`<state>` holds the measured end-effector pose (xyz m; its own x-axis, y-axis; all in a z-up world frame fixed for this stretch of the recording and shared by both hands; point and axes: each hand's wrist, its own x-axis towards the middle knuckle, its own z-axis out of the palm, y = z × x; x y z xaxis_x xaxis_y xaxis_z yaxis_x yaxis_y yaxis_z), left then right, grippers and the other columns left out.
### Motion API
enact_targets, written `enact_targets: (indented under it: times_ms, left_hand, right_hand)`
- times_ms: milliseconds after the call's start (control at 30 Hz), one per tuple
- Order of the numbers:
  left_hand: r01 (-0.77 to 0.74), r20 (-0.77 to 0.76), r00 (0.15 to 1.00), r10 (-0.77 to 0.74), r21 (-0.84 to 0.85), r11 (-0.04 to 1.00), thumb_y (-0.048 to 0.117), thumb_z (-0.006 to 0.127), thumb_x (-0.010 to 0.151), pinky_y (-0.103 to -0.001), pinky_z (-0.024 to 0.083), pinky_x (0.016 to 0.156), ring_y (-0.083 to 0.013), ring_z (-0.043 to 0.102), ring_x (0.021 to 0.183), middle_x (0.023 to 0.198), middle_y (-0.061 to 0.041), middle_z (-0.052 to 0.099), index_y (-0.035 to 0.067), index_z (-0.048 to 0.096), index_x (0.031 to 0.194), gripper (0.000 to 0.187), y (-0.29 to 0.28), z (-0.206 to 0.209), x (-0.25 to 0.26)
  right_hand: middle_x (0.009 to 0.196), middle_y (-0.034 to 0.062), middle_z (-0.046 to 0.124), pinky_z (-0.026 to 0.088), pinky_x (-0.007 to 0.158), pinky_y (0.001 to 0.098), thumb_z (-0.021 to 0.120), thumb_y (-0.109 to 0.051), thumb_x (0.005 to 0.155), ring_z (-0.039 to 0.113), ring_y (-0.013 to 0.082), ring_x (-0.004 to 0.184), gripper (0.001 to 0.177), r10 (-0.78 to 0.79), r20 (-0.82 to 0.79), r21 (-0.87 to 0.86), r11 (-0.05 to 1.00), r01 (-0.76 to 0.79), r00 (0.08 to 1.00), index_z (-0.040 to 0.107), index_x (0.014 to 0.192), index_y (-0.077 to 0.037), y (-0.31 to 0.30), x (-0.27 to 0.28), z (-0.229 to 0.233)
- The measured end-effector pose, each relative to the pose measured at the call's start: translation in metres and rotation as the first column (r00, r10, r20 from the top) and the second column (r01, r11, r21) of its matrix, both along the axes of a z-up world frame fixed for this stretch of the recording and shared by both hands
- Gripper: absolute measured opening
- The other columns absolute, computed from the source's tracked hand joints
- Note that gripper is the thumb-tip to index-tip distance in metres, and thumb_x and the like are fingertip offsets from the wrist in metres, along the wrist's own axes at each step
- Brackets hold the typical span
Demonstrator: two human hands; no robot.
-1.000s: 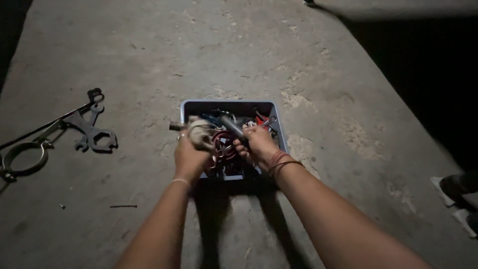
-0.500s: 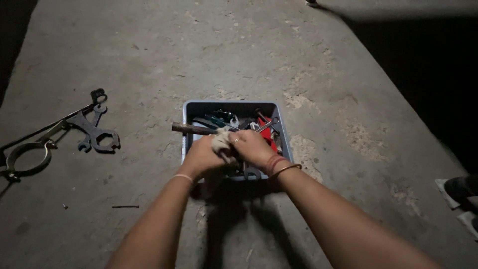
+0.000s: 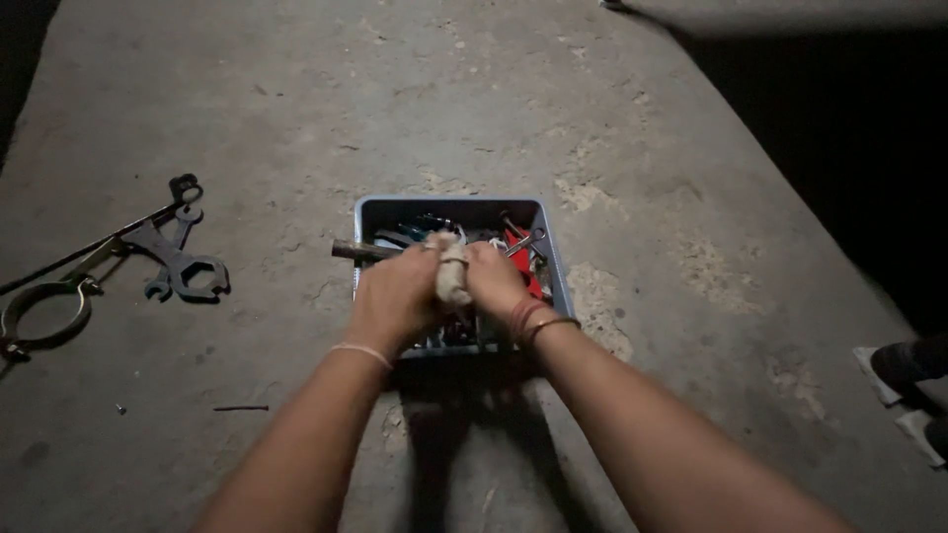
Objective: The person cleans various metal tools, including wrenches, bolts, and brackets, with a cloth before placing them into a plastic tray.
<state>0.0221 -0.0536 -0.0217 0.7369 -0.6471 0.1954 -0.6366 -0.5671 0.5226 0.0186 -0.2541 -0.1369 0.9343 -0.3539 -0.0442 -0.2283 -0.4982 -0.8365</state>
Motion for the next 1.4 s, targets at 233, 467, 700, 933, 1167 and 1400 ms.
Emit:
enact_targets:
  times_ms: [233,467,700,933,1167,1400]
  left_hand:
    - [0.025,0.418,0.908,-0.025,0.004,1.000,0.015,0.076,0.088,-0.043,0.056,0.073,-0.0327,0.071,0.092,0.101,-0.014,0.071,0.007,0.062,0.120,0.036,0.012,0.000,-0.002]
    - [-0.239,-0.833,0.490,-0.255,-0.410,0.880,0.018,0.074,0.080,-0.035,0.060,0.076,-0.0245,0.073,0.088,0.099,-0.012,0.076,0.006,0.069,0.112,0.034,0.040,-0.006,0.019]
    - [-0.388,-0.892,-0.077,-0.446,-0.385,0.838,0.032,0.067,0.090,-0.033,0.061,0.056,-0.0237,0.075,0.065,0.089,-0.018,0.077,0.001,0.073,0.108,0.036,0.058,-0.007,0.026]
    - [-0.395,-0.938,-0.052,-0.343,-0.296,0.870,0.026,0.067,0.084,-0.032,0.064,0.067,-0.0226,0.075,0.072,0.091,-0.016,0.078,0.000,0.071,0.112,0.039,0.044,0.017,0.012]
    - [0.036,-0.893,0.297,-0.338,-0.344,0.938,0.007,0.078,0.073,-0.030,0.058,0.063,-0.0151,0.070,0.075,0.089,-0.007,0.074,0.005,0.070,0.104,0.032,0.001,0.050,-0.004]
    - [-0.032,-0.834,0.475,-0.280,-0.334,0.942,0.008,0.075,0.078,-0.031,0.051,0.058,-0.0144,0.063,0.072,0.085,-0.004,0.068,0.006,0.066,0.106,0.030,-0.003,0.037,0.005]
  right_hand:
    - [0.101,0.0152,0.074,0.054,0.073,0.0417,0.070,-0.033,0.098,0.067,0.0266,0.087,0.039,0.079,-0.273,0.655,0.745,0.125,0.959,0.070,0.111,0.004,0.023,-0.006,0.053]
    - [0.115,0.0258,0.069,0.053,0.092,0.0412,0.055,-0.039,0.102,0.068,0.0331,0.107,0.052,0.299,0.033,-0.180,0.940,-0.289,0.954,0.048,0.137,-0.002,0.053,-0.027,0.119]
    - [0.135,0.0243,0.061,0.046,0.106,0.0392,0.051,-0.033,0.106,0.058,0.0304,0.127,0.050,0.467,0.055,-0.061,0.884,-0.464,0.882,0.044,0.144,-0.003,0.047,-0.033,0.129]
    - [0.143,0.0323,0.055,0.056,0.096,0.0471,0.050,-0.021,0.107,0.059,0.0253,0.106,0.066,0.566,-0.073,0.455,0.751,-0.478,0.821,0.023,0.168,-0.022,0.021,-0.046,0.132]
    - [0.116,0.0205,0.071,0.053,0.091,0.0508,0.048,-0.030,0.100,0.067,0.0406,0.106,0.034,0.211,-0.117,-0.373,0.896,-0.240,0.970,0.062,0.127,-0.014,0.031,-0.055,0.156]
    - [0.101,0.0251,0.071,0.051,0.088,0.0554,0.051,-0.035,0.100,0.067,0.0453,0.099,0.035,0.108,-0.047,-0.466,0.877,-0.117,0.993,0.073,0.102,-0.007,0.035,-0.045,0.155]
